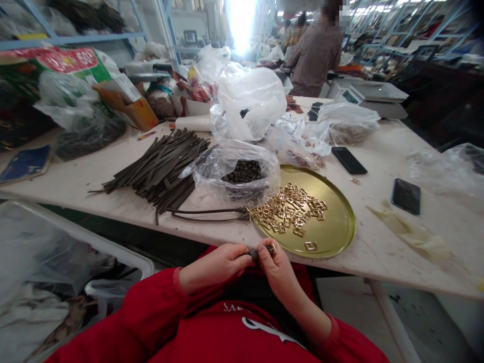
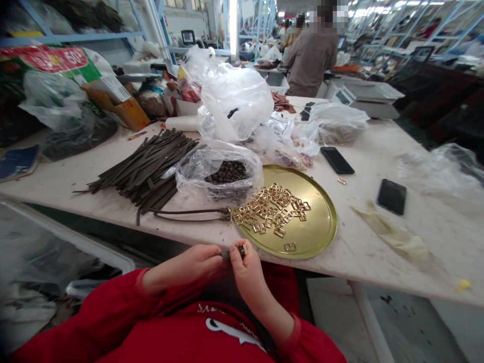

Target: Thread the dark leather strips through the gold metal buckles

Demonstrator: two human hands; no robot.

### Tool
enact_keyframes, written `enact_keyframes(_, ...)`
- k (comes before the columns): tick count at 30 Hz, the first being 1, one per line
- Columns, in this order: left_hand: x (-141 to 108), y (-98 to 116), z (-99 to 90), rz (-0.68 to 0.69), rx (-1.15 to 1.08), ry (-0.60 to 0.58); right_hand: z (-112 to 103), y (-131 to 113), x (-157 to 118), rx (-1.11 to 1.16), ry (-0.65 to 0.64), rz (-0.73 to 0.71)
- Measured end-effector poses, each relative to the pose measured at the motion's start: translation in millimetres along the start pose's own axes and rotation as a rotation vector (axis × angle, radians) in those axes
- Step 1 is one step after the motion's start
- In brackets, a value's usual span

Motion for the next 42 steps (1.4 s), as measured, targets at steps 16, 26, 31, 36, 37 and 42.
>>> enact_keyframes(16, -6.7, 9.2, 7.4, 0.027, 0.245, -0.051, 5.9, 0.5, -11.1, -0.026, -0.148, -0.056)
enact_keyframes(26, -6.8, 19.2, 15.7, 0.064, 0.254, -0.045, 14.6, 1.3, -18.8, 0.113, -0.166, -0.009)
enact_keyframes(31, -8.7, 15.1, 12.7, 0.043, 0.276, -0.054, 15.0, 6.1, -22.9, 0.155, -0.169, 0.035)
enact_keyframes(36, -4.8, 20.5, 13.7, 0.075, 0.282, 0.015, 17.5, 5.1, -19.8, 0.130, -0.193, 0.013)
enact_keyframes(37, -4.1, 21.1, 13.8, 0.076, 0.285, 0.024, 16.1, 3.8, -18.8, 0.124, -0.189, 0.012)
enact_keyframes(42, -12.2, 26.6, 3.2, 0.092, 0.335, 0.061, 5.2, -11.1, -13.3, 0.130, -0.163, 0.030)
Point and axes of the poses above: each hand's wrist, its own x-axis towards the middle knuckle, its own z-axis out of the palm, y = z × x, the point moved 9 cm from there along x, towards the middle knuckle, and after that the axes turned 9 degrees about -z, right-handed, at the moved point
